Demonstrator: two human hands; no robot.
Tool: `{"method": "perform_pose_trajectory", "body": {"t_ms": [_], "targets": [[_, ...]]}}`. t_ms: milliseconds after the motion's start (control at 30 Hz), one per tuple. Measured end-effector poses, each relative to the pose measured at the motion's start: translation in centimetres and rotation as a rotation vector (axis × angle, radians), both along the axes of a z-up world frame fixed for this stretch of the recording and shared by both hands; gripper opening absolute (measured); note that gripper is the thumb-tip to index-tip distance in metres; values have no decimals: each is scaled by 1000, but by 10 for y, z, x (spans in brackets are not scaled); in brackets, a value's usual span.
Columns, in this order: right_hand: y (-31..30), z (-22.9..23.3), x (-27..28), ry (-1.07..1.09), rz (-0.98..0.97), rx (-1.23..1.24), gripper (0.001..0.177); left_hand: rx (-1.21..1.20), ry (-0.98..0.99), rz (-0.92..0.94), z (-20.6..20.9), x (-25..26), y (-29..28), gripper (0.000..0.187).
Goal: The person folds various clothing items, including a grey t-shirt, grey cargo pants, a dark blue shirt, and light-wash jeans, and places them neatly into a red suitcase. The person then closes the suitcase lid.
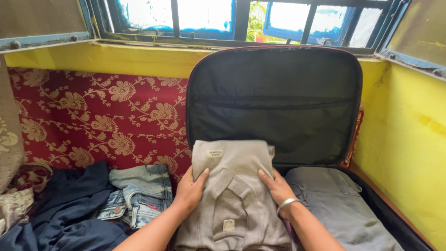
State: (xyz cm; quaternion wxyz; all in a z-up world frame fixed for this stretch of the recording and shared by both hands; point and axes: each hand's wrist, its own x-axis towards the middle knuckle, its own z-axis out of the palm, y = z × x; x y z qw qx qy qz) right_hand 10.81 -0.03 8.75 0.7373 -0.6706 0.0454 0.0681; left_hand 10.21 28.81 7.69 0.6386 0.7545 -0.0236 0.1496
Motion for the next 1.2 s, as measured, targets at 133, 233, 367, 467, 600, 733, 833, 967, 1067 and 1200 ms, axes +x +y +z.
{"method": "perform_pose_trajectory", "body": {"t_ms": [133,233,367,467,600,733,833,967,1067,1200], "targets": [[-4,-27,3,403,56,-439,66,278,492,7,-30,29,0,63],[-7,-32,5,484,86,-385,64,227,850,-103,-56,49,-5,72],[-5,-15,-2,423,68,-384,57,320,1030,-245,-43,55,4,88],[-5,14,-4,244,37,-202,47,222,829,-210,4,32,12,80],[-6,54,-4,-44,14,106,36,-21,285,-240,74,16,6,60],[-17,62,16,-410,-19,248,35,-128,-30,-285,110,16,-3,54],[-36,42,36,-492,-50,210,54,-155,-68,-308,107,20,-5,48],[-37,-5,30,-317,-50,-87,57,104,96,-271,71,4,-4,40],[-26,4,5,-136,30,-232,58,159,285,-249,38,-16,1,44],[-6,43,-10,105,16,-196,57,96,484,-243,25,-11,15,58]]}}
